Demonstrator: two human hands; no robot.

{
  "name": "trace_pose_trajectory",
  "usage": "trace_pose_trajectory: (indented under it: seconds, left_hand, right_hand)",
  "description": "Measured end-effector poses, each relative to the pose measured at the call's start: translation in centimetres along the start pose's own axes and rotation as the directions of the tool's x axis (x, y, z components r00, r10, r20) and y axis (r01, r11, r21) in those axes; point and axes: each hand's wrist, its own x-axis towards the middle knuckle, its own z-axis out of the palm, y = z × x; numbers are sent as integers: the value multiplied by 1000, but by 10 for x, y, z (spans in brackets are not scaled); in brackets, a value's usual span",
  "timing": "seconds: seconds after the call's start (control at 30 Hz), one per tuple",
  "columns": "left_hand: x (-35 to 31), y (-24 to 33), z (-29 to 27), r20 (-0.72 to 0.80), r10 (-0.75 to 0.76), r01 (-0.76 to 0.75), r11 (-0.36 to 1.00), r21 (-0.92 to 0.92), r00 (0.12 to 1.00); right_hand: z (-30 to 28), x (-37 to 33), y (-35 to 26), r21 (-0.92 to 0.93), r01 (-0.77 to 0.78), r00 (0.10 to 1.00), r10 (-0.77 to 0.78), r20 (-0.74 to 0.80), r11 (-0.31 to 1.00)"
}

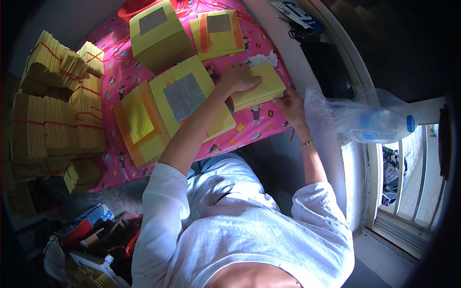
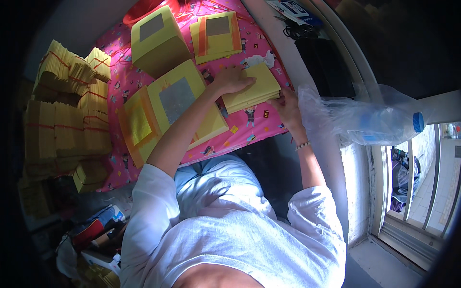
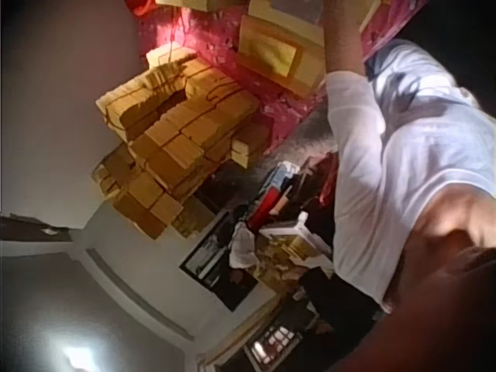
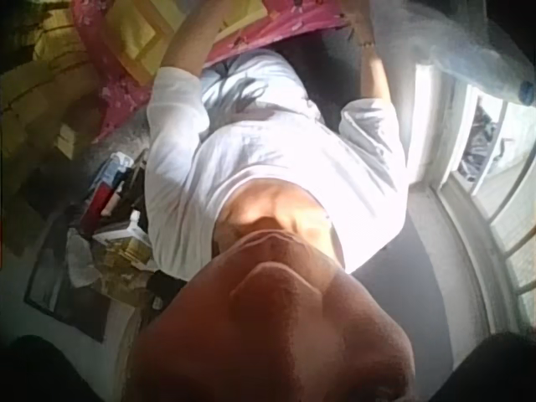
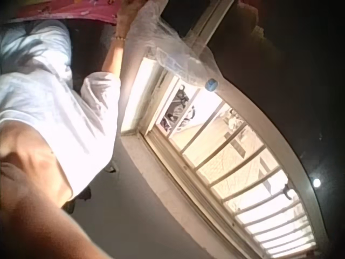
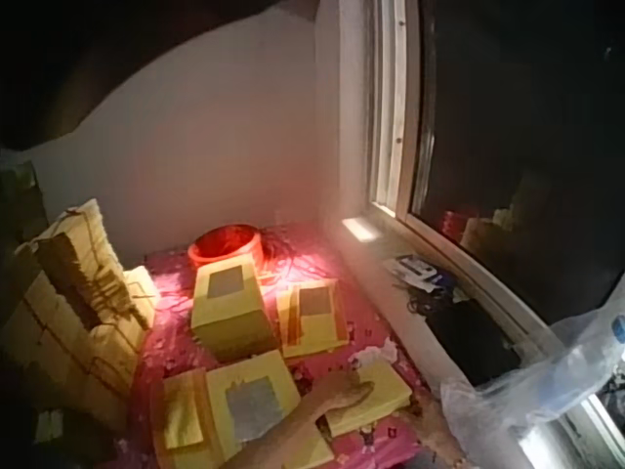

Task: The person repeatedly folds small yellow paper sheets by hand on a table covered with a pink patterned cloth. They pick up a sheet, fold it in half, and place it into a growing stack. The process is continuous and repetitive throughout the clip.

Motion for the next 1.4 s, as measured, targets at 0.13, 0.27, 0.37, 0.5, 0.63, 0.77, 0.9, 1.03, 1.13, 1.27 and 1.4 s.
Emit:
trace_pose_trajectory:
  seconds: [0.13, 0.27, 0.37, 0.5, 0.63, 0.77, 0.9, 1.03, 1.13, 1.27, 1.4]
  left_hand:
    - [-1, -1, -1, 0, 21, -21, 1000, -11, 1000]
    - [0, -3, 2, -19, 38, -38, 999, 8, 999]
    - [1, -3, 1, -5, 34, -34, 999, -9, 999]
    - [-2, -2, 0, -19, 19, -19, 999, -31, 1000]
    - [-2, -3, 0, -18, 10, -10, 1000, -3, 1000]
    - [-1, -2, 0, -11, 3, -4, 1000, -8, 1000]
    - [-2, -2, 0, -2, 5, -5, 1000, -27, 1000]
    - [-3, -2, -2, -21, 22, -22, 1000, -21, 1000]
    - [-6, 3, -5, 0, -27, 27, 999, -25, 1000]
    - [-8, 3, -9, -98, 5, -5, 1000, 8, 995]
    - [-17, 1, -18, -379, 162, -167, 986, 20, 911]
  right_hand:
    - [-2, 1, -5, 10, 17, 1000, -17, 23, 1000]
    - [-1, 2, -5, 28, 8, 1000, -9, 26, 1000]
    - [-3, 2, -8, 9, -3, 999, 3, 36, 1000]
    - [-5, 4, -8, -25, 7, 999, -6, 50, 1000]
    - [-4, 3, -8, -2, 16, 999, -16, 40, 1000]
    - [-4, 3, -6, -30, -5, 999, 6, 34, 1000]
    - [-4, 3, -7, -65, 10, 999, -7, 35, 998]
    - [-4, 3, -6, -32, 32, 999, -31, 38, 999]
    - [-5, 3, -2, -23, 20, 998, -19, 61, 1000]
    - [-2, -4, -4, -49, 22, 999, -21, 25, 999]
    - [2, -27, -11, -57, 107, 993, -109, -39, 993]
